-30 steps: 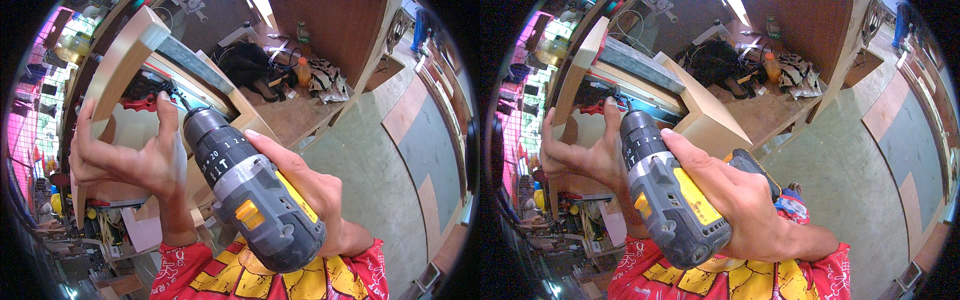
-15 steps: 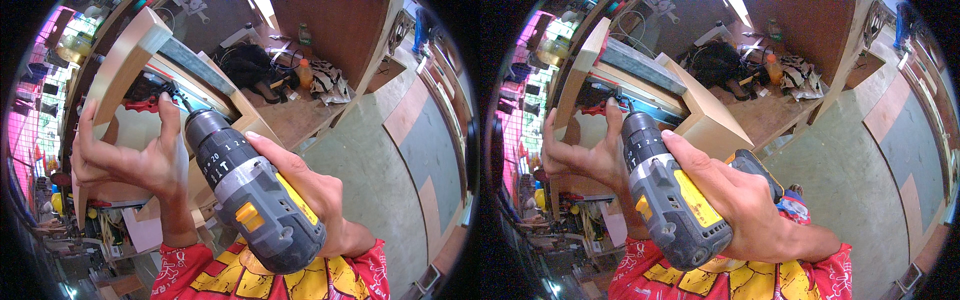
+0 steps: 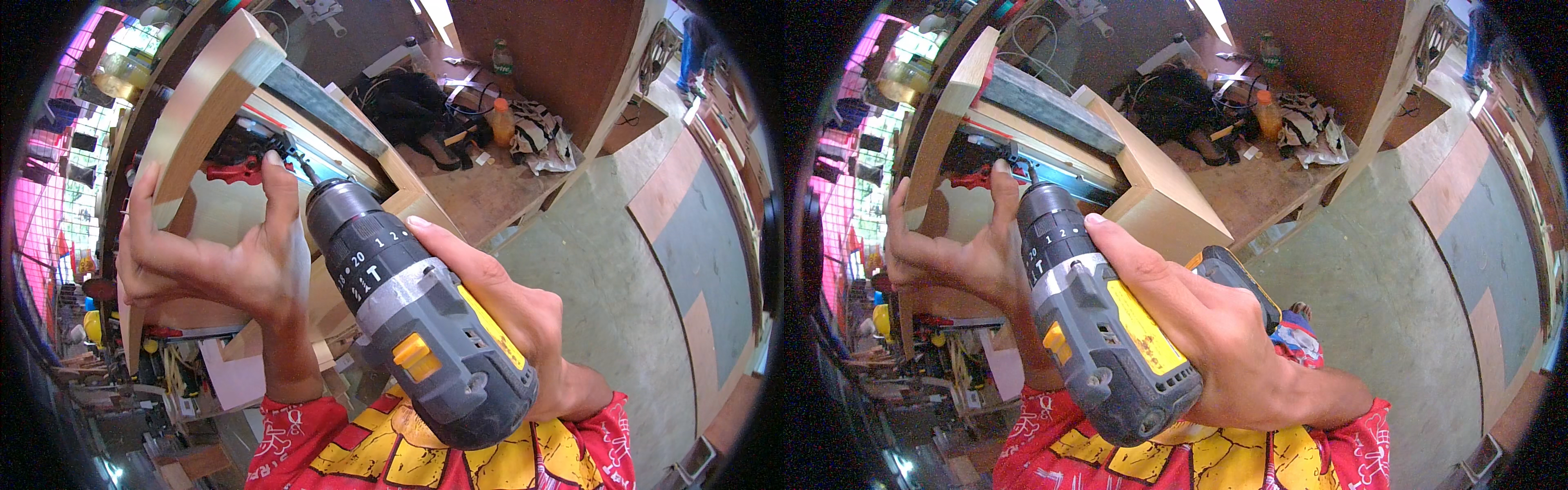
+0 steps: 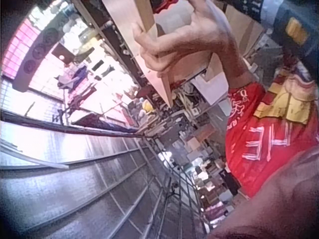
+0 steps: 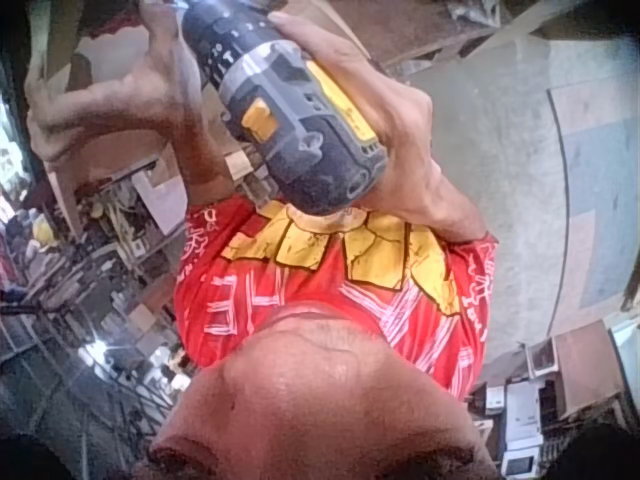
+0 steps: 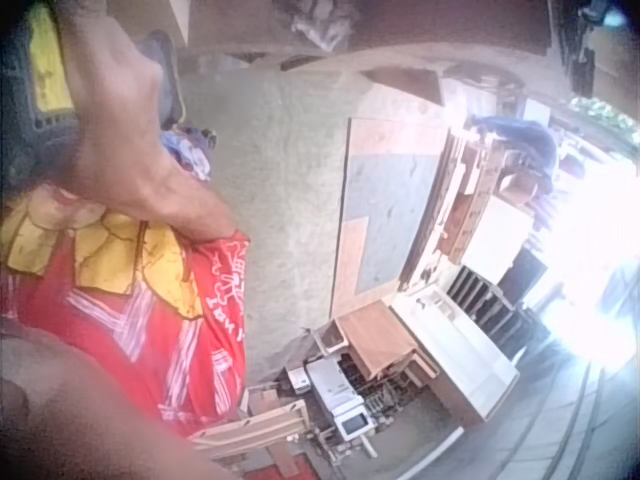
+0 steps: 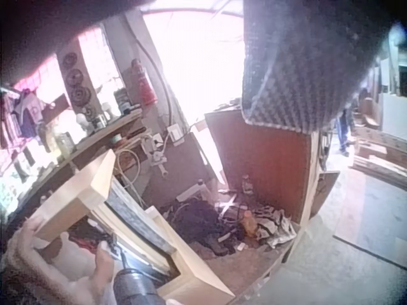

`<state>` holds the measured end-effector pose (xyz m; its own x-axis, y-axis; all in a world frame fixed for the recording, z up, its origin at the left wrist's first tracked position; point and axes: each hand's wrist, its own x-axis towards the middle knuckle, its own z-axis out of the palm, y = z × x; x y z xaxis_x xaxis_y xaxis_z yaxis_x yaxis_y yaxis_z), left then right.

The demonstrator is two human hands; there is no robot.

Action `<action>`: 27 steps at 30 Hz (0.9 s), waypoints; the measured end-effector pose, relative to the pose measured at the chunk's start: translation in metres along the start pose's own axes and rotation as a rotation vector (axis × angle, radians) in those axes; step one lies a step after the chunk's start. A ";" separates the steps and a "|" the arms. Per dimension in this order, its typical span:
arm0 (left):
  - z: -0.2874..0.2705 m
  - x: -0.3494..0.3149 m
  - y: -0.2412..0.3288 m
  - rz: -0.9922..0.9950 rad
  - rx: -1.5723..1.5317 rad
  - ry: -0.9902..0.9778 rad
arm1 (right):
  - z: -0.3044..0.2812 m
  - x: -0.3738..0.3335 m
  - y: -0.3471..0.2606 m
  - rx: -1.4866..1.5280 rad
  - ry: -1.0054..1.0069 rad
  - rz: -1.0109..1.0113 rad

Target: The person uses a cordless drill to drive screws into a wooden drawer unit, securing a curved wooden panel to the frame. They repeatedly position the panel, align it, and fasten it with screws while working in a cluttered workshop.

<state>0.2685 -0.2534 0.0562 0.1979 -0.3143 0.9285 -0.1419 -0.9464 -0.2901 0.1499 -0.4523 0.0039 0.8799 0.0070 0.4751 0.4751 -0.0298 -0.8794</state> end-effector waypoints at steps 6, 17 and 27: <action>0.000 0.002 0.000 -0.004 0.009 -0.003 | -0.002 0.000 -0.001 0.010 -0.007 -0.012; -0.001 -0.001 0.006 -0.091 -0.003 -0.008 | -0.002 0.001 -0.001 0.022 -0.021 0.010; 0.005 -0.002 0.001 -0.065 -0.018 0.021 | -0.004 0.002 -0.002 0.066 -0.039 0.024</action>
<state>0.2726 -0.2536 0.0526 0.1874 -0.2500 0.9499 -0.1465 -0.9634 -0.2246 0.1507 -0.4565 0.0065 0.8901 0.0465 0.4533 0.4520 0.0359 -0.8913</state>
